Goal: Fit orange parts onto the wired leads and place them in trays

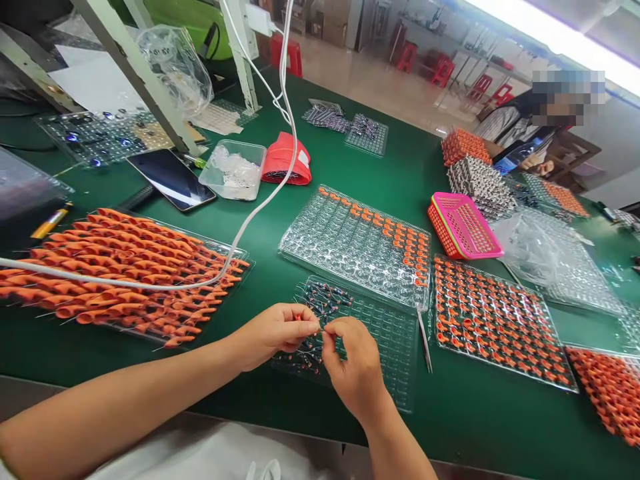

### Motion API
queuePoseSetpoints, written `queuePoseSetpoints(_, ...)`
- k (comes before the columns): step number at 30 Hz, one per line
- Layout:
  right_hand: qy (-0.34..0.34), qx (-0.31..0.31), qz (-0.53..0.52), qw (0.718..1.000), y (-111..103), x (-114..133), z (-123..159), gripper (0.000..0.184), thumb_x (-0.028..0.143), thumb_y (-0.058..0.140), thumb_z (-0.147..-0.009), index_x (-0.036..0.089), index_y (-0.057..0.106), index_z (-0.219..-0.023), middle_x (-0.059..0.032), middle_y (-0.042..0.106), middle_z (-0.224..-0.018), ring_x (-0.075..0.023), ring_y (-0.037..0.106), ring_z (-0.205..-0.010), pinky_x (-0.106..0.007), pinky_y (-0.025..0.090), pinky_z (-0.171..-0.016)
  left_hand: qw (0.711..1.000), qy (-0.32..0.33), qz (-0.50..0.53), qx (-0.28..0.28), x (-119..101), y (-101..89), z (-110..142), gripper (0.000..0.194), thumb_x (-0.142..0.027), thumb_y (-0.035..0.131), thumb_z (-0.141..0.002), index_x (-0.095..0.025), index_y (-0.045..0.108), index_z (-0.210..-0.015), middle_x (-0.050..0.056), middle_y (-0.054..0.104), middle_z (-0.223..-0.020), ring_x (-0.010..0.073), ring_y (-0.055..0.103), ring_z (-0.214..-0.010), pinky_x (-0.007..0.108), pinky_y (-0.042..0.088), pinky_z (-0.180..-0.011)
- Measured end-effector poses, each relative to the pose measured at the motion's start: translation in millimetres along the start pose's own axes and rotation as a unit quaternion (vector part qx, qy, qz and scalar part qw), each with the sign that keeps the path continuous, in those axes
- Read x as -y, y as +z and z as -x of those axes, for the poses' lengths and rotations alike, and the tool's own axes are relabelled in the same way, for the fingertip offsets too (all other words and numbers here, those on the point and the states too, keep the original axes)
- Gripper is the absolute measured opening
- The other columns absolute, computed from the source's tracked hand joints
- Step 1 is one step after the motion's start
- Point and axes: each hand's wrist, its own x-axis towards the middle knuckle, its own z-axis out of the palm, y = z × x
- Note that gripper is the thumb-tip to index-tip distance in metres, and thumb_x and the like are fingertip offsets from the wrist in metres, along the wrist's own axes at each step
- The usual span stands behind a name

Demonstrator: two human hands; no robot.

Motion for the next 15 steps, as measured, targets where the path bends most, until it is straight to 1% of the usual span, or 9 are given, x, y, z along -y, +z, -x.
queuePoseSetpoints(2, 0.022, -0.002, -0.006, 1.000, 0.2, 2.1, -0.2, 0.012, 0.011, 0.051, -0.091, 0.022, 0.056, -0.095, -0.0025, 0.064, -0.082, -0.0149, 0.061, -0.075, -0.029, 0.050, -0.070, 1.000, 0.009, -0.003, 0.002, 0.5, -0.5, 0.0, 0.041, -0.048, 0.078, -0.065, -0.015, 0.056, -0.073, -0.009, 0.035, -0.054, 0.0061, 0.025, -0.049, 0.021, 0.016, -0.047)
queuePoseSetpoints(5, 0.091, 0.011, -0.031, 0.995, -1.0, 5.4, -0.3, 0.009, 0.016, 0.052, -0.091, 0.021, 0.058, -0.087, 0.0001, 0.062, -0.074, -0.0130, 0.059, -0.068, -0.025, 0.049, -0.064, 0.999, 0.029, -0.024, 0.008, 2.0, -1.7, 1.0, 0.037, -0.046, 0.075, -0.069, -0.014, 0.057, -0.075, -0.008, 0.037, -0.054, 0.0067, 0.026, -0.049, 0.021, 0.017, -0.047)
queuePoseSetpoints(10, 0.212, 0.044, -0.115, 0.969, -4.4, 5.9, -0.1, 0.010, 0.026, 0.055, -0.089, 0.021, 0.061, -0.082, 0.0016, 0.061, -0.069, -0.0115, 0.057, -0.060, -0.022, 0.046, -0.054, 0.996, 0.049, -0.073, 0.007, 3.3, -2.4, 3.6, 0.034, -0.046, 0.069, -0.073, -0.014, 0.057, -0.076, -0.007, 0.037, -0.053, 0.0078, 0.028, -0.049, 0.021, 0.019, -0.047)
queuePoseSetpoints(15, 0.265, 0.043, -0.174, 0.948, -8.4, 3.6, -0.9, 0.014, 0.030, 0.058, -0.087, 0.020, 0.062, -0.080, 0.0021, 0.060, -0.065, -0.0108, 0.054, -0.056, -0.021, 0.044, -0.052, 0.990, 0.075, -0.121, -0.006, 2.2, -1.8, 4.9, 0.030, -0.043, 0.064, -0.077, -0.014, 0.057, -0.077, -0.006, 0.039, -0.059, 0.0084, 0.032, -0.052, 0.021, 0.023, -0.048)
